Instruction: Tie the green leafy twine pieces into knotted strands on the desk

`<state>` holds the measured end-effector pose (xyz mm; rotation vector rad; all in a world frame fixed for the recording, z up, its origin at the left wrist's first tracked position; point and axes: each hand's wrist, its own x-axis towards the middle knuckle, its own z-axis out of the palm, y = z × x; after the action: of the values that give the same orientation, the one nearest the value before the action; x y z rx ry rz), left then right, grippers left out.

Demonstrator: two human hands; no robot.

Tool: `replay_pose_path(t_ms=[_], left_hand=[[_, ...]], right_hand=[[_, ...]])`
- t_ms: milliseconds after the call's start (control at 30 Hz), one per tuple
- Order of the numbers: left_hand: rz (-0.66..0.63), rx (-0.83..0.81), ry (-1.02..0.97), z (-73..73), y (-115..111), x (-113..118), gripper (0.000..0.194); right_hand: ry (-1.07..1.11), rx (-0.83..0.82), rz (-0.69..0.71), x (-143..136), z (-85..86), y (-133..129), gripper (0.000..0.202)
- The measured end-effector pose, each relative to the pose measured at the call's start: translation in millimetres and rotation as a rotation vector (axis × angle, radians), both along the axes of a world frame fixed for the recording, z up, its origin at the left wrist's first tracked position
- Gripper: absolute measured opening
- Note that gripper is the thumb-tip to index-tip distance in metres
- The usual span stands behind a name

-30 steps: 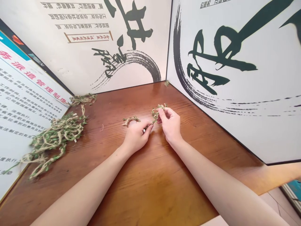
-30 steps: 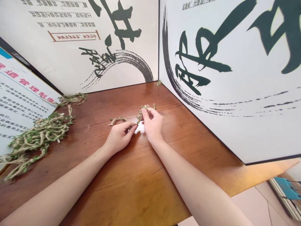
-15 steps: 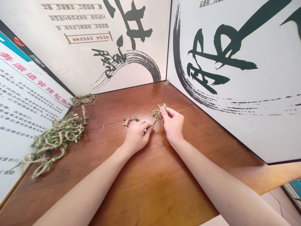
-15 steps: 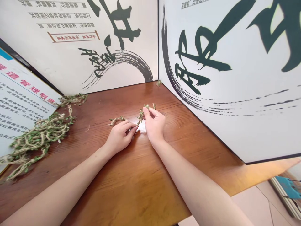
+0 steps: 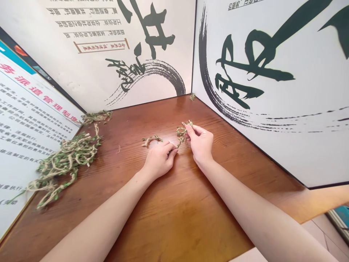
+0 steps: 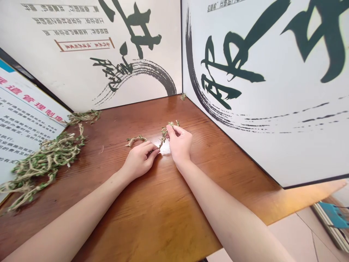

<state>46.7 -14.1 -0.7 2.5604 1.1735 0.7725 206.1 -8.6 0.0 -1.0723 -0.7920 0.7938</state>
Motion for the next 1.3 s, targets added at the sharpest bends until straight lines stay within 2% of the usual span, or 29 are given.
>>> replay_pose_path(t_ms=[567, 833, 1067, 1233, 1300], left_hand=[[0.005, 0.014, 0.016, -0.6, -2.0, 0.2, 0.021], [0.073, -0.014, 0.061, 2.3, -3.5, 1.1, 0.019], [0.175, -0.065, 0.068, 9.0, -6.3, 4.5, 0.025], [0.452, -0.042, 0.021, 5.9, -1.2, 3.0, 0.022], [0.478, 0.018, -0.023, 1.6, 2.3, 0.9, 0.034]], right_hand=[[0.132, -0.059, -0.051, 6.3, 4.3, 3.3, 0.026], [0.198, -0.081, -0.040, 6.6, 7.9, 3.3, 0.024], [0.217, -0.155, -0.002, 6.3, 11.3, 3.2, 0.025], [0.237, -0.134, 0.007, 2.4, 13.3, 0.4, 0.025], [0.257, -0.134, 0.039, 0.1, 12.2, -0.6, 0.027]])
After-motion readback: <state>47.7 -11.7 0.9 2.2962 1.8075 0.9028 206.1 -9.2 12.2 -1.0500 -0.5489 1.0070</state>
